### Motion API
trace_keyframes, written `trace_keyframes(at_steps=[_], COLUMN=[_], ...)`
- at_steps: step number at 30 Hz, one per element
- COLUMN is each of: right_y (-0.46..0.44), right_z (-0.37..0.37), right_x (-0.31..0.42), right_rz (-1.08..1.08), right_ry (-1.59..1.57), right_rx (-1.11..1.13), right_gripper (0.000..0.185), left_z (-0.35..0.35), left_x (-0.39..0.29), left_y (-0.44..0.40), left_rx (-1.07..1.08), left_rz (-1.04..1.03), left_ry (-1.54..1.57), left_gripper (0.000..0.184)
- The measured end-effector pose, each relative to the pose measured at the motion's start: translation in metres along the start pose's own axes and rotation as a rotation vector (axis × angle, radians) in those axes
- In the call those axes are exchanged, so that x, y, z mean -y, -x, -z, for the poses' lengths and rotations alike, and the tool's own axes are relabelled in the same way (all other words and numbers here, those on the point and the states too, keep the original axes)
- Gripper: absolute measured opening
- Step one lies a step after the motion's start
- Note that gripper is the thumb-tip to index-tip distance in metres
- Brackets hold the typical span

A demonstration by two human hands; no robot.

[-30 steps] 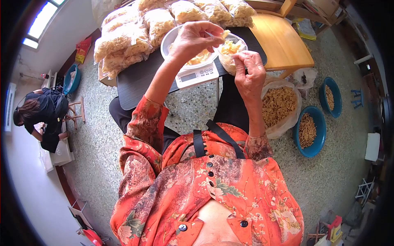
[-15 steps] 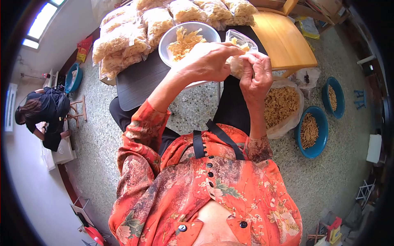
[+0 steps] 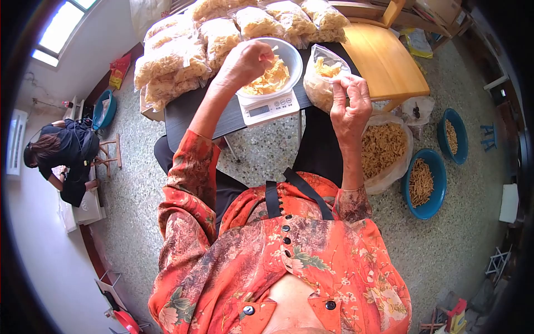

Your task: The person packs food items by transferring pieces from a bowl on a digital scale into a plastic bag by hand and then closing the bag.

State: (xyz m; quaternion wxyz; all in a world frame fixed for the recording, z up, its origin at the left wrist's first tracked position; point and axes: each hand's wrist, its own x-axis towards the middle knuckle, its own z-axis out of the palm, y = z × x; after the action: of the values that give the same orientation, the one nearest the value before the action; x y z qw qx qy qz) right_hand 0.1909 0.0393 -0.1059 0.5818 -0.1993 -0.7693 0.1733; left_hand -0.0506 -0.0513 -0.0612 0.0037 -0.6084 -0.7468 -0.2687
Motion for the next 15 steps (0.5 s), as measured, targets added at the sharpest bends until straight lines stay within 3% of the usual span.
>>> trace_keyframes(at_steps=[6, 13, 15], right_y=[0.0, 0.0, -0.001], right_z=[0.001, -0.001, -0.002], right_x=[0.004, 0.001, 0.001], right_rz=[0.016, 0.029, 0.041], right_ry=[0.017, 0.014, 0.016], right_rx=[0.03, 0.049, 0.052], right_gripper=[0.007, 0.008, 0.008], left_z=[-0.039, -0.048, -0.054], left_x=[0.011, 0.015, 0.026], left_y=[-0.006, -0.011, -0.011], left_rx=[0.051, 0.183, 0.132], left_rz=[0.048, 0.052, 0.018], left_ry=[-0.036, -0.193, -0.183], left_gripper=[0.038, 0.023, 0.021])
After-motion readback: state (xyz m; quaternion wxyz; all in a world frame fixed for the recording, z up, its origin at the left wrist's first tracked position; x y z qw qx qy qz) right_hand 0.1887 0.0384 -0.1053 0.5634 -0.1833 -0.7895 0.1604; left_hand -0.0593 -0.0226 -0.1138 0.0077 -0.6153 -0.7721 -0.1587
